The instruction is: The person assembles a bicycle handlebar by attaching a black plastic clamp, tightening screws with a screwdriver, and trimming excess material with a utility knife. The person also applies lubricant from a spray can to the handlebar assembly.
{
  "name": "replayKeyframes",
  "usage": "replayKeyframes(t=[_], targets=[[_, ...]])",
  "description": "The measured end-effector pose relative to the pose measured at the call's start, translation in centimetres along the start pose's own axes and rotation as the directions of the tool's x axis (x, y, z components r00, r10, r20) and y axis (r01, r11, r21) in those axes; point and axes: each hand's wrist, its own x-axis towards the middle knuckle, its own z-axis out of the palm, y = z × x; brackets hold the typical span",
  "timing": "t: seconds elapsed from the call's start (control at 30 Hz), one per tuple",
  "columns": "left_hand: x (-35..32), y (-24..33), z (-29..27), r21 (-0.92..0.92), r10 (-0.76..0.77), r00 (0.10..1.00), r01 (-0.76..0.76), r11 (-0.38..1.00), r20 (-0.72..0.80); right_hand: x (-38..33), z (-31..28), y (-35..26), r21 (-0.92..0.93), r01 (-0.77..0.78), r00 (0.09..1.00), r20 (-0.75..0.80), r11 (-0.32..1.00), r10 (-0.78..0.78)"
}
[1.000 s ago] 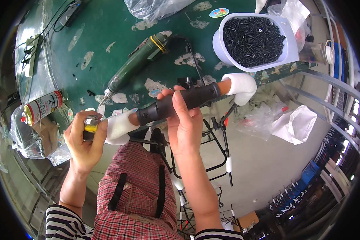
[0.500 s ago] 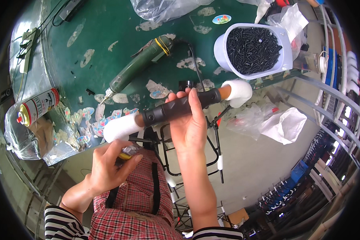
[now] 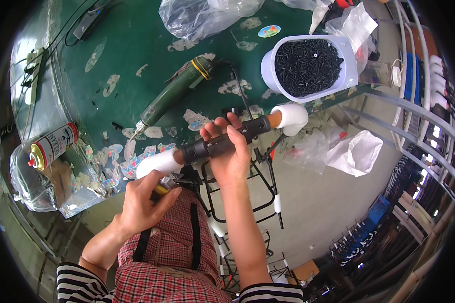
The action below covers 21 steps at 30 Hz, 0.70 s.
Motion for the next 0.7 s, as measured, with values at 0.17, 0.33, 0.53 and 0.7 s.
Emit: replayKeyframes(t=[0.17, 0.33, 0.53, 0.7], targets=[[-0.2, 0.2, 0.2, 0.014, -0.012, 0.999, 0.011, 1.000, 0.038, -2.6, 0.9, -1.3, -0.246, 0.043, 0.983, -0.162, 0.968, -0.085], [-0.5, 0.6, 0.5, -0.024, -0.053, 0.992, 0.056, 0.998, 0.116, -3.5, 1.2, -2.3, -0.293, -0.012, 0.992, -0.127, 0.956, -0.027], [-0.4, 0.0, 1.8, -0.134, -0.084, 0.976, 0.112, 0.985, 0.202, -4.1, 0.6, -3.1, -0.475, -0.043, 0.990, -0.141, 0.879, -0.028], [0.3, -0.3, 2.6, -0.096, -0.050, 0.979, 0.070, 0.993, 0.198, -4.0, -1.1, -3.5, -0.565, -0.009, 0.980, -0.167, 0.825, -0.103]])
